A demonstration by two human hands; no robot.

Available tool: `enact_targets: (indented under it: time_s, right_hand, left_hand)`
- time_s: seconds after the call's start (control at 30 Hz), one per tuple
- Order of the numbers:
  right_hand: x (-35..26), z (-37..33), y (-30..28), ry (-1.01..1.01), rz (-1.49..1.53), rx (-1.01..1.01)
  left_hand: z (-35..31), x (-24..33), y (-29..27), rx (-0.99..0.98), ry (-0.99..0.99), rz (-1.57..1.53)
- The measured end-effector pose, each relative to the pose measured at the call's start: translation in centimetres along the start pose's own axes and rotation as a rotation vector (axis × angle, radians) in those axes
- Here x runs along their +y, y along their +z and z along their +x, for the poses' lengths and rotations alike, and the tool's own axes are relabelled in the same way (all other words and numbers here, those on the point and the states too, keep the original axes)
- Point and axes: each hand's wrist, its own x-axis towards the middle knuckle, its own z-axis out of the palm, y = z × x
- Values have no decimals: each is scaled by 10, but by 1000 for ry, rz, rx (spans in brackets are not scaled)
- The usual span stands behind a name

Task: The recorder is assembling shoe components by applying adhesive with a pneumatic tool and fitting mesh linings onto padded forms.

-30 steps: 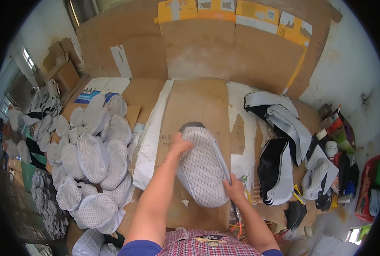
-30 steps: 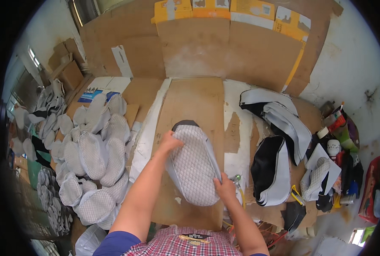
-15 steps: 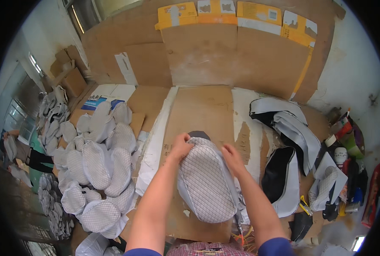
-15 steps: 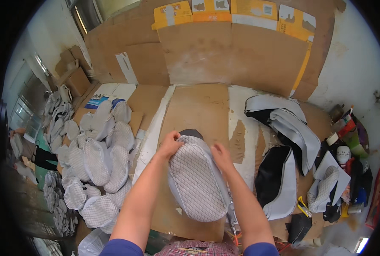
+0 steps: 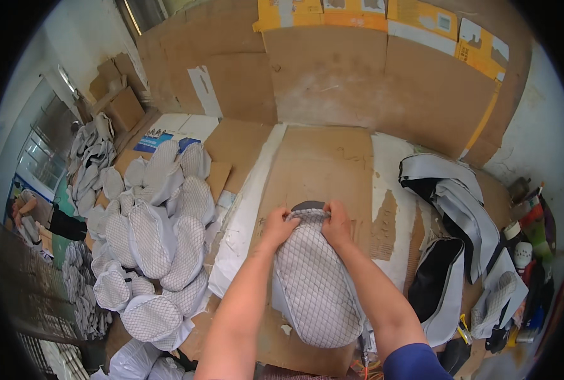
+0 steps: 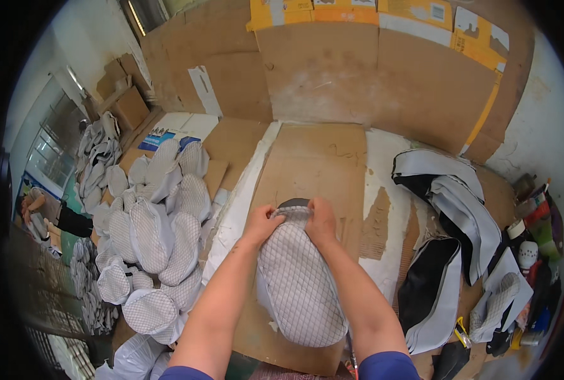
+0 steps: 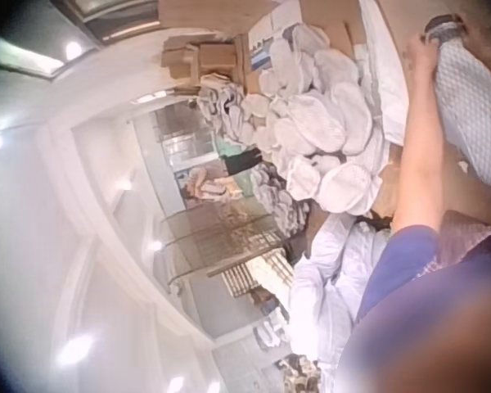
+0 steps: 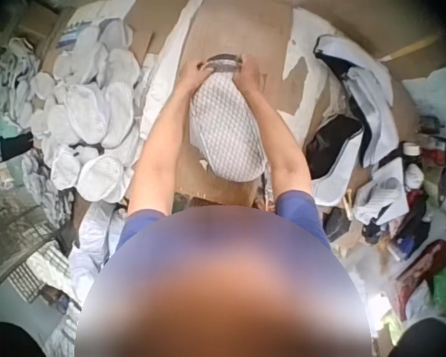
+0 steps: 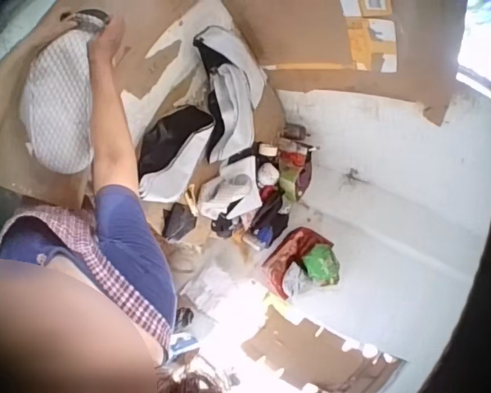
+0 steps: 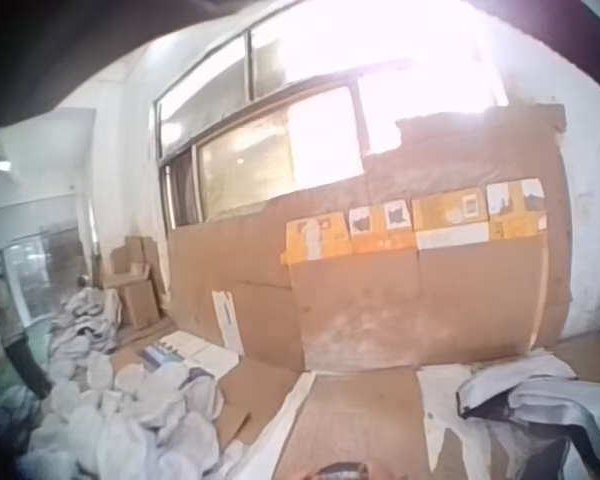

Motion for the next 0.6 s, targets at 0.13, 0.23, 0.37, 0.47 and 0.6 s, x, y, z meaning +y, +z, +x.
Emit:
enact_targets:
  time_s: [0.13, 0.23, 0.37, 0.47, 0.6]
  right_hand:
    - [-1, 23, -4, 376, 438, -255]
    - [25, 23, -1, 222, 164, -142]
    - [40, 6, -27, 225, 60, -25]
    - [-2, -24, -91, 94, 141, 50]
    - [-35, -129, -147, 79, 137, -64]
  left_hand:
    - [-3, 4, 3, 27, 154, -77]
    - [-2, 10, 12, 64, 128, 79]
    - [-7, 8, -12, 46, -175, -224]
    - [-37, 13, -28, -106, -419, -431]
    - [-53, 14, -31, -142, -260, -235]
